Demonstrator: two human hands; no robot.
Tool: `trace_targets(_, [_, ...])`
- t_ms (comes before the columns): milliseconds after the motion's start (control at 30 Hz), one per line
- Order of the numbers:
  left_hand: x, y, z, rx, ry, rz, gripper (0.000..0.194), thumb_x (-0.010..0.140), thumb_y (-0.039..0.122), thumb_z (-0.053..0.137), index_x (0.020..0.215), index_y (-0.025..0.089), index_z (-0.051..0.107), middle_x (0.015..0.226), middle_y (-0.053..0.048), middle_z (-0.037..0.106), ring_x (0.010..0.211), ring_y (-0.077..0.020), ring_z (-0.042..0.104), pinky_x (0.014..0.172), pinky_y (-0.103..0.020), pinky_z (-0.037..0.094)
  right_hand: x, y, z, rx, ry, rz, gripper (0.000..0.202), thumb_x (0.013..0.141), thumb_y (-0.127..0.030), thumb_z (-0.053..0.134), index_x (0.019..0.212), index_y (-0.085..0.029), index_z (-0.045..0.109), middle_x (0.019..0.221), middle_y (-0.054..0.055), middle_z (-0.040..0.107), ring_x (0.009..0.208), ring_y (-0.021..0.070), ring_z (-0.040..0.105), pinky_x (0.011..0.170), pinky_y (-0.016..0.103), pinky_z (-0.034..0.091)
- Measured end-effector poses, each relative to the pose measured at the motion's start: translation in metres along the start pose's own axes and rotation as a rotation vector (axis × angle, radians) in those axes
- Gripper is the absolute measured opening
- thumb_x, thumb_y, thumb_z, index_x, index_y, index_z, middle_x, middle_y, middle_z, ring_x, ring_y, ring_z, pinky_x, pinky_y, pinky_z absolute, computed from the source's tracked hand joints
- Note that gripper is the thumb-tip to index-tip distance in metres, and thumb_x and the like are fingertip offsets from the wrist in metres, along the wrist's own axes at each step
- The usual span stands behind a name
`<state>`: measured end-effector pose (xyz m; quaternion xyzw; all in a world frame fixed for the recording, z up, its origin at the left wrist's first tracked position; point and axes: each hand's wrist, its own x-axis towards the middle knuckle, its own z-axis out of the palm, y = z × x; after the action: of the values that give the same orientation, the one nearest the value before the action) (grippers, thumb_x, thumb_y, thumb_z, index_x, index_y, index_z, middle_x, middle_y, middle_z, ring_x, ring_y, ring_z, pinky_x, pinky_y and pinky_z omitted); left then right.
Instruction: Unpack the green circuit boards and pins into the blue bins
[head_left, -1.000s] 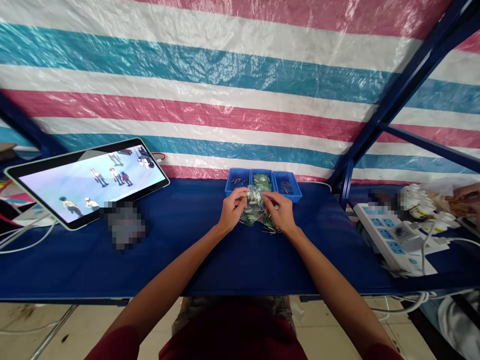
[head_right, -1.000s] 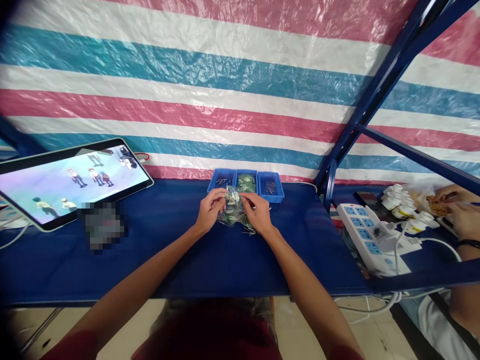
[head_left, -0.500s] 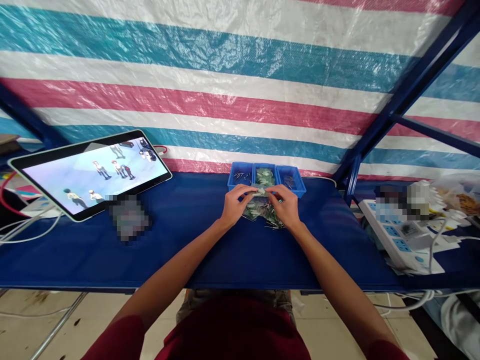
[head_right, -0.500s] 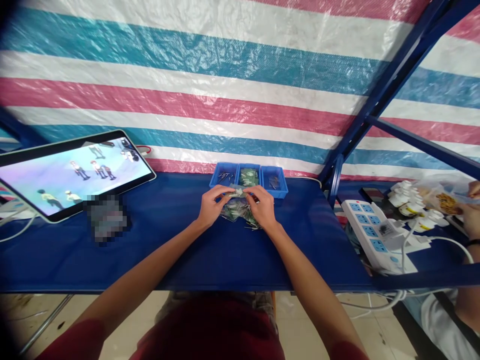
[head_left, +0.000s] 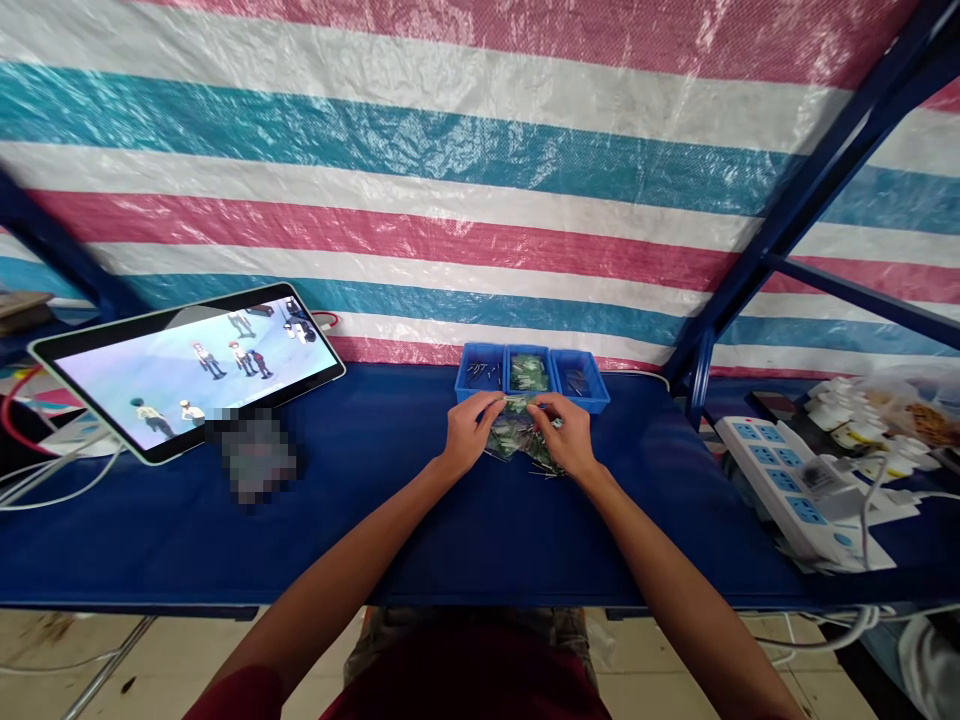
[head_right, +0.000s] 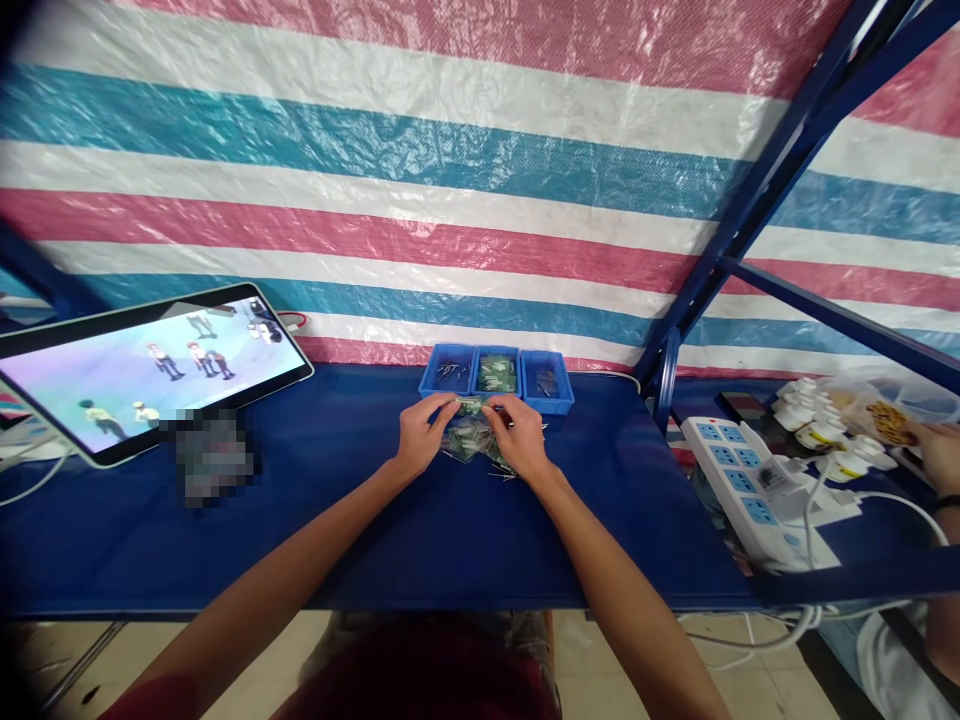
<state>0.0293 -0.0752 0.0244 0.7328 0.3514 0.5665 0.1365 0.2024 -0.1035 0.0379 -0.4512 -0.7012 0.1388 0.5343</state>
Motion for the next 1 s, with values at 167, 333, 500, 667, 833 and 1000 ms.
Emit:
trace_targets(167, [0.000, -0.002, 0.001, -0.137, -0.068, -0.113, 0.025, 0.088, 0.036, 0.058, 0.102, 0.017, 0.066, 0.096, -0.007, 0.070, 0.082, -0.0166, 0.066, 0.076, -0.027, 0.053, -0.001, 0.004, 0.002, 0.067, 0.031, 0.045, 0.022, 0.088, -0.038, 0.055, 0.081, -0.019, 0.061, 0.069, 0.002, 0.065, 0.048, 0.0132, 0.058, 0.054, 0.027, 0.048])
trace_targets(333, [0.000, -0.005, 0.001, -0.253, -0.089, -0.206, 0.039, 0.086, 0.037, 0.061, 0.119, 0.017, 0.055, 0.082, -0.004, 0.066, 0.075, -0.0149, 0.065, 0.074, -0.026, 0.053, -0.002, 0.008, 0.004, 0.149, 0.046, 0.113, 0.021, 0.085, -0.038, 0.058, 0.094, -0.020, 0.060, 0.073, 0.001, 0.066, 0.048, 0.0133, 0.058, 0.051, 0.027, 0.049])
trace_targets(500, [0.000, -0.004, 0.002, -0.337, -0.096, -0.227, 0.037, 0.087, 0.038, 0.059, 0.117, 0.018, 0.051, 0.075, 0.000, 0.063, 0.066, -0.0131, 0.064, 0.069, -0.025, 0.053, -0.002, 0.002, 0.000, 0.140, -0.008, 0.068, 0.022, 0.090, -0.034, 0.051, 0.104, -0.021, 0.062, 0.077, 0.002, 0.067, 0.052, 0.0135, 0.059, 0.057, 0.028, 0.050])
trace_targets(667, [0.003, -0.003, -0.002, -0.308, -0.095, -0.229, 0.029, 0.088, 0.041, 0.056, 0.098, 0.016, 0.066, 0.085, -0.006, 0.067, 0.069, -0.0143, 0.064, 0.068, -0.025, 0.052, 0.000, 0.001, -0.005, 0.049, -0.009, 0.008, 0.028, 0.092, -0.030, 0.044, 0.103, -0.023, 0.070, 0.079, 0.003, 0.070, 0.067, 0.0172, 0.065, 0.068, 0.031, 0.052])
trace_targets(833, [0.006, -0.001, -0.008, -0.341, -0.172, -0.201, 0.034, 0.089, 0.042, 0.055, 0.104, 0.015, 0.069, 0.092, -0.010, 0.070, 0.071, -0.0174, 0.064, 0.068, -0.029, 0.052, 0.001, 0.006, -0.002, 0.009, 0.024, -0.019, 0.020, 0.088, -0.029, 0.052, 0.095, -0.022, 0.070, 0.090, 0.006, 0.070, 0.073, 0.0181, 0.066, 0.070, 0.031, 0.053])
trace_targets(1000, [0.010, 0.000, -0.009, -0.174, -0.121, -0.107, 0.027, 0.086, 0.040, 0.060, 0.080, 0.016, 0.071, 0.078, -0.006, 0.068, 0.070, -0.0161, 0.062, 0.068, -0.028, 0.050, 0.003, 0.002, -0.003, -0.025, 0.010, -0.062, 0.022, 0.091, -0.036, 0.051, 0.079, -0.021, 0.062, 0.083, 0.007, 0.062, 0.074, 0.0185, 0.060, 0.063, 0.030, 0.049])
